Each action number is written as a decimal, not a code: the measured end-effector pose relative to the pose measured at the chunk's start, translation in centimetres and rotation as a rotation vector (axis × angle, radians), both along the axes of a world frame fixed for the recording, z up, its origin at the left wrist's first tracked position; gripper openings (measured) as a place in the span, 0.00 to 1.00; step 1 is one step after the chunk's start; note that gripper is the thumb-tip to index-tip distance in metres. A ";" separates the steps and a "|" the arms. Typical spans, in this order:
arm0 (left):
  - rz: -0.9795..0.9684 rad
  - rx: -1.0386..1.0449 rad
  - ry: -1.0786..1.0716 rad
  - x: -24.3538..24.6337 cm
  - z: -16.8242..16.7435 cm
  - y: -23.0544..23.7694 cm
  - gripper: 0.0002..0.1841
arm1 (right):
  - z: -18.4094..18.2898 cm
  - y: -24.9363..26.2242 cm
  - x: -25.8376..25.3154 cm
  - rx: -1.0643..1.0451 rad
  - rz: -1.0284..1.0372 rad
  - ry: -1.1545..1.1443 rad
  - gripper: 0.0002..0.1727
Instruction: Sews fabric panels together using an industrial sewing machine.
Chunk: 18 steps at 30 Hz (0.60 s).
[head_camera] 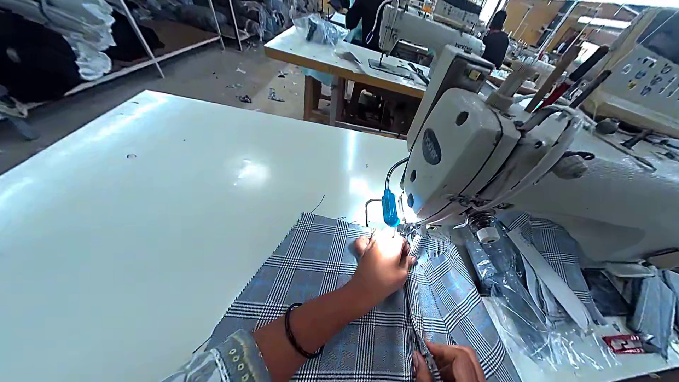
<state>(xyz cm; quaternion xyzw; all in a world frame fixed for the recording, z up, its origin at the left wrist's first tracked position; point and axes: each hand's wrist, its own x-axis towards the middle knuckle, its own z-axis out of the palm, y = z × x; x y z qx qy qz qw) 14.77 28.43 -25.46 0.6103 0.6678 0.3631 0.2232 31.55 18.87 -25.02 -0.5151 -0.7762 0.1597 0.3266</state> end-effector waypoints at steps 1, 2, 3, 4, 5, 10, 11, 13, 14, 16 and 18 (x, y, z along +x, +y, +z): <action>0.004 0.015 0.003 0.0 -0.1 0.0 0.10 | 0.0 0.1 -0.1 0.001 -0.007 0.002 0.11; 0.007 0.028 0.004 0.1 -0.2 0.0 0.09 | 0.1 0.2 -0.3 0.011 -0.014 -0.010 0.10; 0.007 0.024 0.003 0.1 -0.2 0.0 0.09 | 0.1 0.3 -0.5 0.027 -0.015 -0.030 0.09; 0.008 0.022 0.008 0.1 -0.1 0.0 0.09 | 0.0 0.3 -0.7 0.050 -0.013 -0.053 0.07; 0.011 0.010 0.019 0.1 0.0 -0.1 0.10 | -0.1 0.4 -0.9 0.075 -0.010 -0.076 0.06; 0.017 -0.032 0.034 0.2 0.3 -0.1 0.10 | 0.2 -0.2 -1.3 0.080 0.043 -0.160 0.10; 0.023 -0.011 0.030 0.2 0.2 -0.1 0.10 | 0.4 -0.5 -1.3 0.054 0.064 -0.182 0.12; 0.028 0.022 0.020 0.2 0.0 0.0 0.09 | 0.7 -1.0 -1.2 0.017 0.107 -0.236 0.15; 0.032 0.033 0.025 0.3 -0.1 0.0 0.09 | 0.7 -1.2 -1.2 0.019 0.117 -0.262 0.16; 0.045 0.069 0.033 0.4 -0.4 0.0 0.08 | 0.6 -1.5 -0.9 0.043 0.119 -0.282 0.15; 0.048 0.077 0.046 0.3 -0.4 0.0 0.09 | 0.4 -1.5 -0.5 0.058 0.122 -0.230 0.11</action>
